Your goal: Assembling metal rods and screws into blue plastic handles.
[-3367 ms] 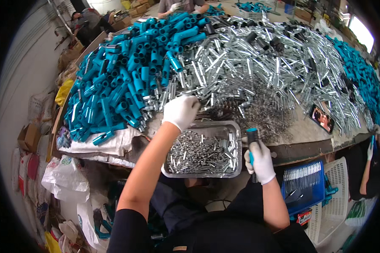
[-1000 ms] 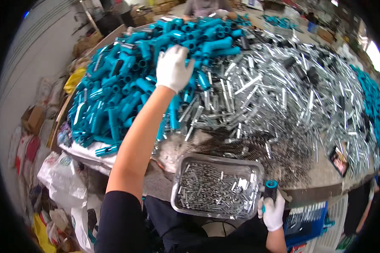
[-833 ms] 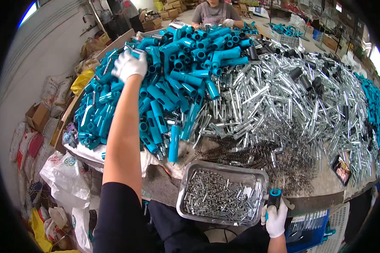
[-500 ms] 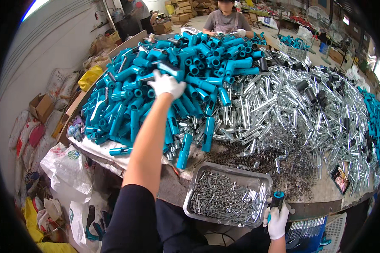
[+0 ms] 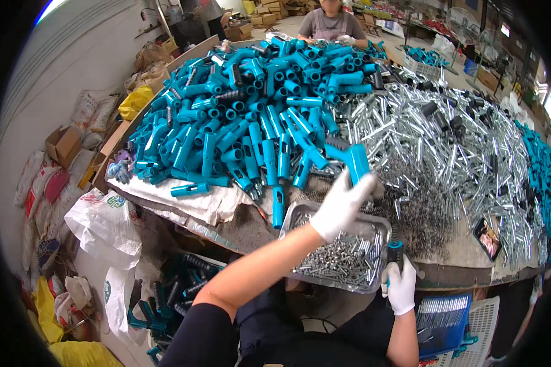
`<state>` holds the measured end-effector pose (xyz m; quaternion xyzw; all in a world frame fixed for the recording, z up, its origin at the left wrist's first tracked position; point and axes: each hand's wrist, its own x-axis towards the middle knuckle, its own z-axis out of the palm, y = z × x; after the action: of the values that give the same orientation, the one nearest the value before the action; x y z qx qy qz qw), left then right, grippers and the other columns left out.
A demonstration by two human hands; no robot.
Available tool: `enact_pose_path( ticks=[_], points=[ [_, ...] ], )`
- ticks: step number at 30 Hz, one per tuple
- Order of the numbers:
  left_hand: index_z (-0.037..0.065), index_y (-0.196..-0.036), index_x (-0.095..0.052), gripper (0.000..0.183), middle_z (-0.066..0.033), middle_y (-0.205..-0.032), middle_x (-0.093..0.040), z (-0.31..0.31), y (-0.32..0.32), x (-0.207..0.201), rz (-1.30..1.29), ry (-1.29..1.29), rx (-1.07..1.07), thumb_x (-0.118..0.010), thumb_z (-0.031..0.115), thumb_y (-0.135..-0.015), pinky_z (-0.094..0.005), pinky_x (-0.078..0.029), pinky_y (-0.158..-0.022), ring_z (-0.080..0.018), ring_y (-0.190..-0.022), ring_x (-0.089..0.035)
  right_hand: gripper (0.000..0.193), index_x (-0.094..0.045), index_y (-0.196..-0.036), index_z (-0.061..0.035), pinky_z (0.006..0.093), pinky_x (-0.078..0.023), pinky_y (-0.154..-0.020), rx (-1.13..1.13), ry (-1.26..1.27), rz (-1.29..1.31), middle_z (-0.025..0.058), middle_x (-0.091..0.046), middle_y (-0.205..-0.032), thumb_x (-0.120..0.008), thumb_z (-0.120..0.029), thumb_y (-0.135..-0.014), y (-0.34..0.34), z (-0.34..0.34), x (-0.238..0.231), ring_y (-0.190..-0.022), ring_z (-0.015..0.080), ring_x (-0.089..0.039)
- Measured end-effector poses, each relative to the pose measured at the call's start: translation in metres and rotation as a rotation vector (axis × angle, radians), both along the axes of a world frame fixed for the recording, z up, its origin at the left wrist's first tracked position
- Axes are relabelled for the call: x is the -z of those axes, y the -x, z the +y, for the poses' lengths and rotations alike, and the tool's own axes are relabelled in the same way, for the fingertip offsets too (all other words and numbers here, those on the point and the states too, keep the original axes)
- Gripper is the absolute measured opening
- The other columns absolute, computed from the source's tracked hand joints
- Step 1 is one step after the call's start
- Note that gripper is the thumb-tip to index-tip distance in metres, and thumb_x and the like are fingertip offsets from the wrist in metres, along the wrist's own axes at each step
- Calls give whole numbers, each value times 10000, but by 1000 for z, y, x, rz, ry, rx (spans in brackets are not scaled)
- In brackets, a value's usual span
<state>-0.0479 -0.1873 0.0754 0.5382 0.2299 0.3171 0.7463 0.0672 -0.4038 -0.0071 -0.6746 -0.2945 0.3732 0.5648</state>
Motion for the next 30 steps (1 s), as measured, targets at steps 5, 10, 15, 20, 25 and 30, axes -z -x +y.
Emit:
enact_pose_path(
  ticks=[5, 10, 15, 20, 25, 30],
  points=[
    [42, -1222, -483, 343, -52, -1005, -589, -80, 3, 34, 12, -188, -6, -580, 279, -993, -305, -489, -813, -139, -897, -565, 378, -618, -1127, 53, 386, -527, -677, -101, 110, -425, 238, -668, -819, -675, -190, -843, 24, -12, -18, -730, 346, -696],
    [9, -1124, -562, 292, -88, -1005, -589, -94, 28, 48, 425, -835, -165, -512, 274, -1016, -334, -477, -826, -175, -914, -565, 414, -619, -1163, 8, 425, -555, -737, -43, 27, -429, 256, -690, -907, -713, -258, -861, 39, -13, -31, -891, 411, -686],
    [29, -1139, -515, 197, -44, -996, -563, -131, 8, 18, 177, -149, -148, -542, 153, -988, -287, -442, -818, -124, -875, -521, 410, -612, -1110, -3, 471, -546, -694, 30, -83, -430, 260, -676, -844, -708, -324, -873, 44, -16, -25, -818, 431, -676],
    [-13, -936, -660, 192, -153, -783, -658, -109, 33, -8, 626, -776, 82, -584, 132, -836, -361, -495, -683, -242, -721, -624, 452, -598, -1170, 2, 430, -546, -690, 42, -173, -347, 253, -680, -844, -696, -342, -893, 37, -34, -28, -810, 397, -693],
    [-28, -1018, -652, 503, -131, -1011, -663, -67, 27, -36, 149, -1034, -489, -465, 438, -981, -349, -465, -861, -230, -945, -617, 512, -576, -1226, 26, 391, -544, -712, -155, -261, -308, 244, -682, -839, -679, -367, -914, 39, -32, -46, -835, 374, -705],
    [-14, -958, -589, 495, -104, -895, -594, -53, 9, -29, 263, -997, 92, -436, 455, -993, -331, -430, -754, -199, -819, -546, 439, -599, -1203, 15, 356, -528, -641, -66, -324, -220, 157, -655, -705, -648, -336, -945, 43, -34, -33, -651, 191, -671]
  ],
)
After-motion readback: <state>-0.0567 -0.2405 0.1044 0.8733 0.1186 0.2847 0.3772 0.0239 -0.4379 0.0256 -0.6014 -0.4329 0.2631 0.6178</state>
